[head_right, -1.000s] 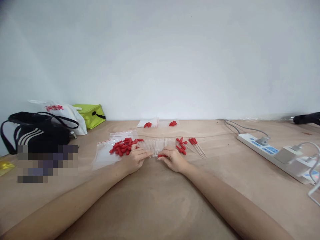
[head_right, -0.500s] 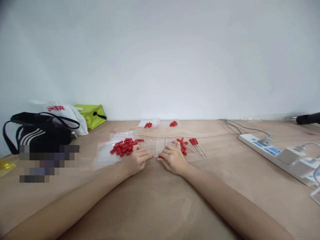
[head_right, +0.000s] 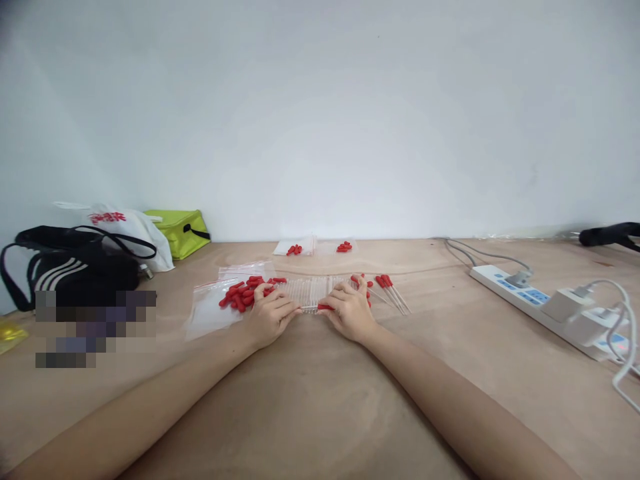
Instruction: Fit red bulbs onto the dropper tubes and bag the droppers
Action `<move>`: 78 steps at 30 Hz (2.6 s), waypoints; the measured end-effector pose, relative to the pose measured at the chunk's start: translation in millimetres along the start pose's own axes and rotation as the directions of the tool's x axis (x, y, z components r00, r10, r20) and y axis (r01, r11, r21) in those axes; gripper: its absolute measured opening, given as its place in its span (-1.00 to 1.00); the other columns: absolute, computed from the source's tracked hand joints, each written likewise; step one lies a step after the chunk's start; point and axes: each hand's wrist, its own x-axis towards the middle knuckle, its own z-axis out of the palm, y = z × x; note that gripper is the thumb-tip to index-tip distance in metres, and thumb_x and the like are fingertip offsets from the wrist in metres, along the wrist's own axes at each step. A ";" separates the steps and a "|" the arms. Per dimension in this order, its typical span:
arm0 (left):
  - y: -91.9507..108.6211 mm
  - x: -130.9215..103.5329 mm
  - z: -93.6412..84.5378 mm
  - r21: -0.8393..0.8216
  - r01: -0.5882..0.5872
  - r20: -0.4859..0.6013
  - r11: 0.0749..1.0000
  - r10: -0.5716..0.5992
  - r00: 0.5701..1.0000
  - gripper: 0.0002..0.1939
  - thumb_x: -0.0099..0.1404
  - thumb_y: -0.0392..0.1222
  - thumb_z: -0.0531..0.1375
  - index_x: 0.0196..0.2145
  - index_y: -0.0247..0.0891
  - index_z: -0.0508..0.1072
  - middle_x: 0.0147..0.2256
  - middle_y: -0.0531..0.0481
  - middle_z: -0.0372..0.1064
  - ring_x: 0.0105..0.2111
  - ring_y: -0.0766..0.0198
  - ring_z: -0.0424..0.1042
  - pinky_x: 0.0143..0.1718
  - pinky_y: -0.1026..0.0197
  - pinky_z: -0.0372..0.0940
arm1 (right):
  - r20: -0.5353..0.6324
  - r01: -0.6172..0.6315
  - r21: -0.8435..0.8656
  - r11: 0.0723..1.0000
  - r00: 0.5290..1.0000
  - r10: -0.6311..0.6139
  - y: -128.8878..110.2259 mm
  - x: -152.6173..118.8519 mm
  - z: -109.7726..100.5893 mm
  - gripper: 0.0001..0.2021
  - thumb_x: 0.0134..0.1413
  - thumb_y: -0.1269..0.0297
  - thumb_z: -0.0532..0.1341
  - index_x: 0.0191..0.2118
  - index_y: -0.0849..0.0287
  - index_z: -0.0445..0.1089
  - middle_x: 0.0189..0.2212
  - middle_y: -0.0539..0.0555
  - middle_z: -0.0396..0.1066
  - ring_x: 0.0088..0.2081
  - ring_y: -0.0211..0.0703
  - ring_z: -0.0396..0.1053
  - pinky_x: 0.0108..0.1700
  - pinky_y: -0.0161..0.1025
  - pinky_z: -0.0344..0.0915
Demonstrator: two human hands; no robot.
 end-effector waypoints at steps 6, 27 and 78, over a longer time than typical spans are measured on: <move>2.3 0.9 1.6 0.007 -0.035 -0.004 0.999 0.035 0.999 -0.75 0.27 -0.26 0.00 -0.51 -0.25 0.38 -0.59 0.08 0.37 -0.50 0.32 0.28 -0.20 0.07 -0.06 | 0.041 0.063 0.043 0.997 0.997 -0.065 0.4 0.2 4.1 -0.86 0.04 0.24 0.11 -0.42 0.11 0.38 -0.53 -0.04 0.40 -0.24 -0.18 0.28 0.03 0.07 -0.30; 3.6 -0.5 6.2 -0.046 0.002 0.019 0.999 -0.001 1.000 -0.74 0.28 -0.23 -0.01 -0.47 -0.24 0.41 -0.58 0.09 0.39 -0.51 0.34 0.31 -0.20 0.10 -0.05 | 0.087 -0.081 0.146 0.986 0.994 0.069 2.7 2.8 5.4 -0.83 0.00 0.15 0.14 -0.29 0.06 0.38 -0.46 -0.01 0.42 -0.27 -0.16 0.27 -0.02 0.00 -0.18; 0.5 -0.8 5.3 -0.055 0.202 0.148 0.978 -0.192 0.970 -0.85 0.20 -0.17 0.07 -0.32 -0.20 0.42 -0.31 0.00 0.41 -0.24 0.19 0.29 -0.10 0.01 -0.06 | 0.242 -0.468 -0.316 0.825 0.801 0.547 95.3 -1.3 -32.2 -0.82 -0.12 0.21 0.13 -0.37 0.04 0.45 -0.36 0.08 0.35 -0.24 -0.04 0.24 -0.24 -0.10 0.03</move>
